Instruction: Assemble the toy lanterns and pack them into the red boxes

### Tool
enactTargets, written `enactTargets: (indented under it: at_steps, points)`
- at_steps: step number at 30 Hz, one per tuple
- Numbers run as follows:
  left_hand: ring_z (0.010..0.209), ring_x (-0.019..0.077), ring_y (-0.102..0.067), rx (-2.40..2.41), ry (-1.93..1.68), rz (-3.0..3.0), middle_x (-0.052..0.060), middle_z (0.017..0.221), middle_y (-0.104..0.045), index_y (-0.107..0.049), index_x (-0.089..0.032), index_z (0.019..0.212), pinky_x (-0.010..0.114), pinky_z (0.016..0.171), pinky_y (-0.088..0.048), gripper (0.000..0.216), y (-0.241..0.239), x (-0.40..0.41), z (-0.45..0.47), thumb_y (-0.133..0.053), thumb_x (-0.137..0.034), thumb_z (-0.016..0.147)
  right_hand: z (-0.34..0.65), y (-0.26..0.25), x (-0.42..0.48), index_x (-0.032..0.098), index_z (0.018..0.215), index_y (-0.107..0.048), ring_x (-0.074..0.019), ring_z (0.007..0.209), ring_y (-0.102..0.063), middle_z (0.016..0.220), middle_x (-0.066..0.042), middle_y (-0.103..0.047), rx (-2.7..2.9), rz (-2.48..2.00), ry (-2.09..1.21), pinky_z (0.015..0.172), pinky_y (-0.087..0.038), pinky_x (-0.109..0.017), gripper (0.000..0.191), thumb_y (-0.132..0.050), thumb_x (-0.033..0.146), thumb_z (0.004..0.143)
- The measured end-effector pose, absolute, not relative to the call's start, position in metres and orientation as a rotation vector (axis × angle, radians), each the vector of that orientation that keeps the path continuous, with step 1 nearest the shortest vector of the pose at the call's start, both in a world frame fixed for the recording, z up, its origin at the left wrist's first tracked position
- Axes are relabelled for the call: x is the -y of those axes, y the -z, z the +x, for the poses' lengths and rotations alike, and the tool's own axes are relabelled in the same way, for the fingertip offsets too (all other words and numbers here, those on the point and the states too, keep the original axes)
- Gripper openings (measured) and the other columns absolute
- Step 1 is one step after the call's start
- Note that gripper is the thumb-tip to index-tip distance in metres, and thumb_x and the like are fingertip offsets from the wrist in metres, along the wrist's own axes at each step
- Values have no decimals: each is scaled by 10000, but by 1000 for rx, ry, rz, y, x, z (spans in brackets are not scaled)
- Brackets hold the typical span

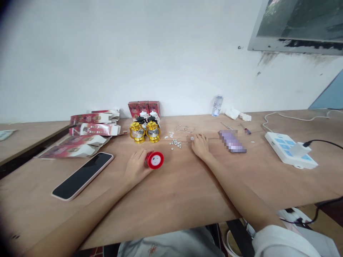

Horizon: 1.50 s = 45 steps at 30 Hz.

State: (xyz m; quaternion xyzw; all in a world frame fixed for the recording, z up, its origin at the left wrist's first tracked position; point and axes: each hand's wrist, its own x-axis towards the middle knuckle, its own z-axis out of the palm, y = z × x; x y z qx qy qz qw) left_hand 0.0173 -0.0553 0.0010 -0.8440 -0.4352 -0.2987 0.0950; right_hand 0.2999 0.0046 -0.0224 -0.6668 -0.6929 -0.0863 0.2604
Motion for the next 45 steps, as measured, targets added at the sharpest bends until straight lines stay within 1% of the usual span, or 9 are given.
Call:
enactTargets:
  at_steps: [4,10,15,19,22,30,36,40,45]
  points:
    - [884,251,-614,1298,894,-2507,76,966,-633,-489,-188,1058,333,722,-457,339,-3,57,18,-610,-303,764,299,25,-6,147,1212,-540,-306,1189,-426,1305,-139,-538,1967,-1806,274,944,-306,-469,411,-377,96,839]
    - [914,259,-609,1310,917,-2495,86,1016,-623,-466,-180,1087,343,733,-473,367,-4,59,18,-600,-310,770,298,25,-5,163,968,-653,-292,1067,-484,1069,-152,-649,2017,-1794,311,900,-334,-454,319,-371,85,841]
    - [904,260,-614,1312,918,-2500,85,981,-629,-484,-176,1060,340,731,-472,364,-3,58,18,-624,-305,750,297,23,-3,143,1041,-616,-277,1028,-495,1128,-169,-573,1992,-1733,314,861,-377,-403,335,-382,66,814]
    - [903,262,-614,1313,918,-2494,82,983,-629,-479,-182,1061,343,727,-469,363,-3,58,18,-622,-307,752,296,24,-4,152,992,-611,-227,899,-556,1021,-128,-588,1994,-1644,255,775,-430,-326,284,-383,82,838]
    - [910,262,-613,1313,924,-2483,84,988,-628,-472,-184,1065,344,732,-471,358,-3,58,18,-612,-306,759,295,26,-4,166,970,-597,-207,841,-581,1005,-111,-583,1984,-1576,221,726,-453,-304,232,-393,123,867]
    - [821,254,-618,1340,966,-2452,71,917,-618,-468,-192,1008,335,659,-478,310,-2,58,18,-593,-337,764,288,27,-3,145,959,-589,-200,883,-596,1006,-124,-563,1959,-1492,221,777,-469,-298,221,-376,172,905]
    - [784,242,-620,1352,977,-2425,56,889,-607,-457,-201,979,319,616,-474,310,3,56,17,-594,-372,759,286,25,0,161,916,-622,-230,896,-562,1035,-126,-581,1958,-1571,288,781,-435,-340,282,-351,101,868]
    - [801,246,-619,1347,993,-2435,60,903,-610,-459,-198,988,321,630,-477,327,3,55,16,-608,-371,754,286,22,2,146,894,-632,-265,989,-517,1048,-140,-589,1978,-1634,324,864,-381,-376,249,-395,92,839]
    - [896,251,-611,1291,952,-2551,73,982,-620,-465,-200,1067,336,723,-471,363,-3,58,18,-601,-354,768,284,23,2,155,918,-621,-253,950,-532,1025,-126,-612,2068,-1675,308,835,-367,-357,224,-419,104,837]
